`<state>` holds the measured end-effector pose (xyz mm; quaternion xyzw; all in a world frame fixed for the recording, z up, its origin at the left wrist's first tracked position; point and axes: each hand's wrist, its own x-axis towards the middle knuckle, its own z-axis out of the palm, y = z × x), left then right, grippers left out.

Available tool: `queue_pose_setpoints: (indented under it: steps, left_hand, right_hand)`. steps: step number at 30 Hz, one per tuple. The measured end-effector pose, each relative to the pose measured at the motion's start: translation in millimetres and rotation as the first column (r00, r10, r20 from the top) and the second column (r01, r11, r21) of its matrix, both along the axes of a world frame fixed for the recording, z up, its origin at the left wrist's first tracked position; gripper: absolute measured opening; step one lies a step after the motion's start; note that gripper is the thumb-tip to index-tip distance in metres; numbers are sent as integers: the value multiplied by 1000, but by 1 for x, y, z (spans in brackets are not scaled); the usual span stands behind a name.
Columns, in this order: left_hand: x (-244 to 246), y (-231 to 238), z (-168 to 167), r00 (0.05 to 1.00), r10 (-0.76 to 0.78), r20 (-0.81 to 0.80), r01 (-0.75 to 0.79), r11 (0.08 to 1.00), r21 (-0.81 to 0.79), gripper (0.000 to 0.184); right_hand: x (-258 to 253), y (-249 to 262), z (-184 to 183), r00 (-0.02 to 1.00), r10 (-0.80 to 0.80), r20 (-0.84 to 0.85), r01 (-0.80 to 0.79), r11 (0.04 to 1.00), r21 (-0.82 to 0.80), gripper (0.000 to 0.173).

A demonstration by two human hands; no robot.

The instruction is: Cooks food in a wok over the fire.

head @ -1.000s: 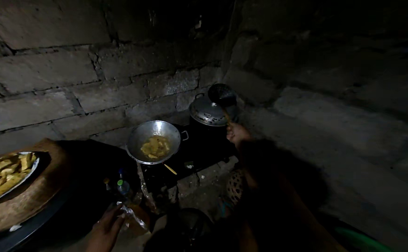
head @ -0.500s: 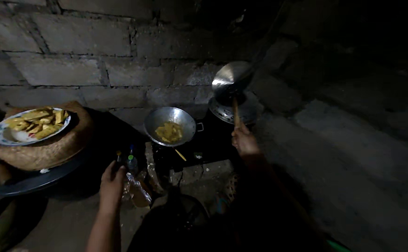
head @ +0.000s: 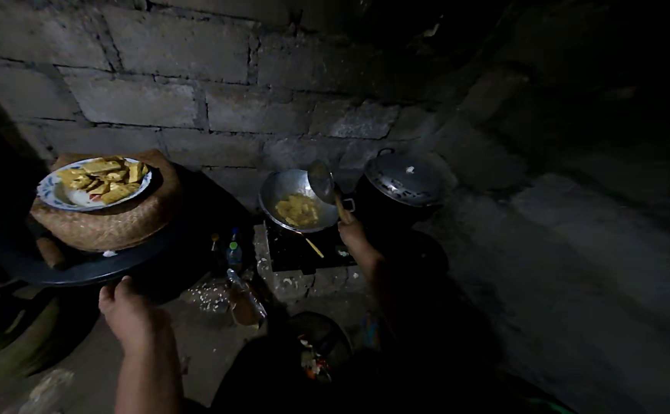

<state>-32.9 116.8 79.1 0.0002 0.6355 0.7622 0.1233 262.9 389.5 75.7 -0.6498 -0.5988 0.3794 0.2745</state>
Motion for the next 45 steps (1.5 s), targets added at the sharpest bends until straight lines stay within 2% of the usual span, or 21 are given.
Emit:
queue_pose_setpoints:
  steps: [4, 8, 10, 14, 16, 19, 22, 28, 33, 38, 41, 43, 45]
  left_hand:
    - [-10, -9, 0, 999, 41, 14, -41, 999, 19, 51]
    - [-15, -16, 2, 996, 76, 40, -77, 996, 48, 50]
    - [-18, -18, 1, 995, 87, 45, -89, 994, 57, 48]
    - [-21, -26, 1, 994, 79, 75, -85, 993, 79, 51]
    - [-21, -29, 1, 993, 88, 81, -95, 991, 99, 49]
    - [-22, -33, 3, 991, 101, 89, -110, 989, 99, 46]
    - [-26, -39, 1, 995, 81, 64, -86, 994, 73, 51]
    - [-29, -40, 1, 990, 106, 95, -116, 987, 107, 50]
    - [-33, -38, -4, 988, 112, 109, -124, 987, 107, 52]
    - [-30, -35, -1, 989, 99, 112, -110, 990, 92, 53]
    - [-28, -34, 0, 989, 107, 102, -116, 990, 81, 51]
    - [-28, -34, 0, 990, 104, 97, -113, 990, 88, 51]
    - [-29, -35, -2, 990, 104, 93, -112, 990, 90, 51]
  right_hand:
    - [-11, -6, -8, 996, -60, -69, 56, 997, -56, 52]
    - [-13, -14, -2, 974, -109, -201, 65, 975, -211, 34]
    - [-10, -16, 4, 961, -125, -248, 61, 966, -251, 31]
    - [-3, -6, 2, 976, -111, -188, 70, 975, -210, 37]
    - [-4, -6, 2, 983, -111, -148, 79, 974, -212, 34]
    - [-10, -10, 9, 967, -192, -171, 134, 944, -302, 30]
    - [-14, -7, 14, 914, -281, -292, 130, 886, -446, 15]
    - [-10, 1, 9, 708, -431, -560, 76, 835, -545, 14]
    - [-23, -5, 6, 689, -435, -580, 60, 831, -553, 16]
    - [-12, -1, 7, 484, -531, -695, -3, 794, -609, 16]
    - [-8, -2, 8, 442, -545, -712, -1, 793, -609, 20]
    - [-3, -2, 8, 429, -549, -717, 5, 795, -606, 16]
    - [0, -2, 11, 484, -523, -702, 27, 810, -585, 15]
